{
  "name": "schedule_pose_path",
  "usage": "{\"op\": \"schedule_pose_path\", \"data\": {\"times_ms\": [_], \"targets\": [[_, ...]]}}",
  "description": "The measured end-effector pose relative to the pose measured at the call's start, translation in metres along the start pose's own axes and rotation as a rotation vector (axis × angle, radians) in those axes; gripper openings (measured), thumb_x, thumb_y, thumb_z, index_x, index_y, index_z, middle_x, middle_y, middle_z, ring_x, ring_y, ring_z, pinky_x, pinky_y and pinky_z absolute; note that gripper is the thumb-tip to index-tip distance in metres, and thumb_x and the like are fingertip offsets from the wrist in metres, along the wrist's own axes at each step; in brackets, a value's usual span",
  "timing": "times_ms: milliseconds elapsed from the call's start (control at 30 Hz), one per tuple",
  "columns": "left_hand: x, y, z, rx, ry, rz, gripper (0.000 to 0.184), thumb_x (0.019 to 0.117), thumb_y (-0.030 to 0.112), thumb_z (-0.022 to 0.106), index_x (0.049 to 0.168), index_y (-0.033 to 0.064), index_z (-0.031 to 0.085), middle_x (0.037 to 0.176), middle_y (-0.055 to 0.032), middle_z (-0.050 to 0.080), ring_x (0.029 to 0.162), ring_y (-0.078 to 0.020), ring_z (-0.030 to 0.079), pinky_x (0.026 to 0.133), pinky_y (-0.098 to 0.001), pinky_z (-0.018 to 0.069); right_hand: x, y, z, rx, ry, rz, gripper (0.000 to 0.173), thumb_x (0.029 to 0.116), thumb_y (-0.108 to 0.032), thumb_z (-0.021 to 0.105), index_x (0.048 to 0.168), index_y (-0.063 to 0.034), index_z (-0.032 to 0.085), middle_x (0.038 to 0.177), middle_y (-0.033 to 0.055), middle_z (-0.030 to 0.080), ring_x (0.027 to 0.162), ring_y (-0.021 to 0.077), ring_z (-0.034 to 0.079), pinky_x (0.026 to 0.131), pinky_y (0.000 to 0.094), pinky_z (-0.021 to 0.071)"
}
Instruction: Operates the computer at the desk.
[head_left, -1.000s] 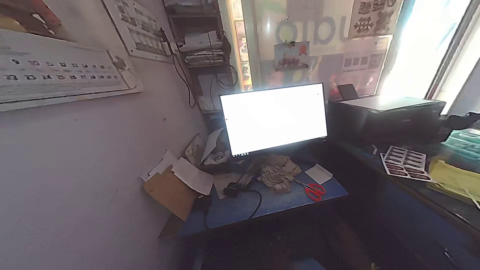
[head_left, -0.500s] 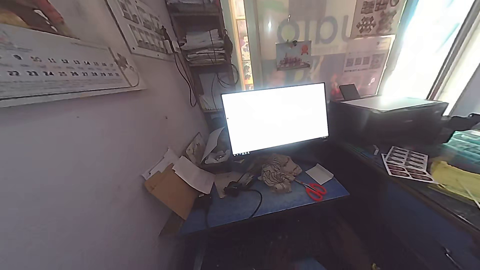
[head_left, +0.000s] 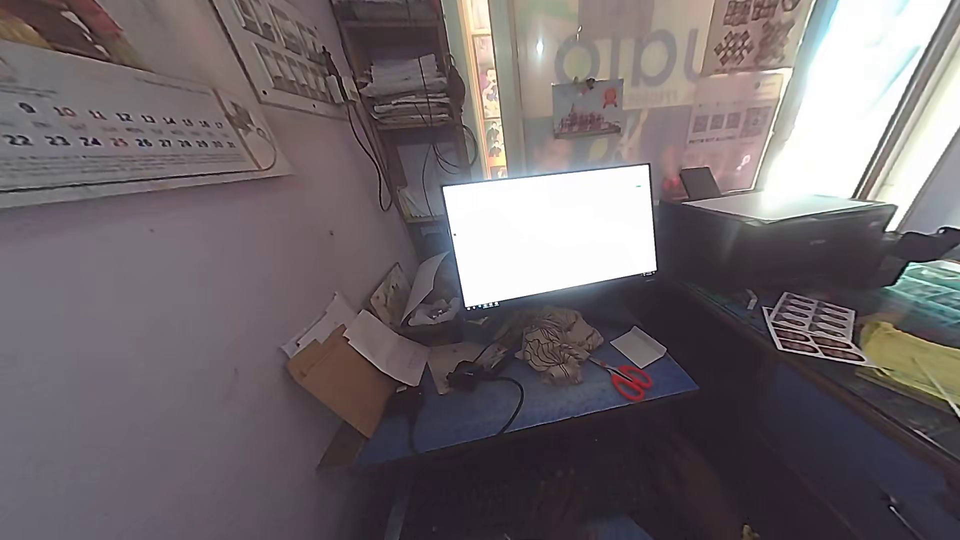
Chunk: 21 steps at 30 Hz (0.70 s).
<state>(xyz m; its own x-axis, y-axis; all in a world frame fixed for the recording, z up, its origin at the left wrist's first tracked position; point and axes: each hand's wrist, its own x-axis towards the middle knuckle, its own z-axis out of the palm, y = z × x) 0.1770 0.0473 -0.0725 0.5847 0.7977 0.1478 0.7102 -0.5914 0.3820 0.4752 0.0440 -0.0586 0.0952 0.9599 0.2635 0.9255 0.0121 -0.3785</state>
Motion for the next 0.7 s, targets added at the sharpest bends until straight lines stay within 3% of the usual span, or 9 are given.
{"op": "schedule_pose_path", "data": {"times_ms": [533,700], "targets": [[0.0006,0.0028,-0.0025,0.001,0.011,0.005,0.053,0.1074,0.046,0.043,0.15,0.0174,0.054,0.163,-0.0095,0.042,0.153,-0.03,0.033,0.126,-0.0548,0.0207,0.0005,0.0003,-0.0024,-0.016,0.021,-0.005,0.048,0.0984,-0.03,0.061,0.144,-0.0143,0.061,0.153,0.019,0.051,0.14,0.0357,0.051,0.115,0.0501,0.0431],[0.0008,0.0074,-0.0061,0.003,0.021,0.003,0.052,0.1075,0.045,0.044,0.149,0.0149,0.056,0.161,-0.0114,0.045,0.152,-0.0321,0.036,0.125,-0.0555,0.0232,0.0024,0.0037,0.0008,-0.046,-0.071,0.058,0.053,0.1001,-0.034,0.056,0.147,-0.01,0.056,0.155,0.0236,0.046,0.144,0.0403,0.044,0.119,0.0512,0.0375]]}}
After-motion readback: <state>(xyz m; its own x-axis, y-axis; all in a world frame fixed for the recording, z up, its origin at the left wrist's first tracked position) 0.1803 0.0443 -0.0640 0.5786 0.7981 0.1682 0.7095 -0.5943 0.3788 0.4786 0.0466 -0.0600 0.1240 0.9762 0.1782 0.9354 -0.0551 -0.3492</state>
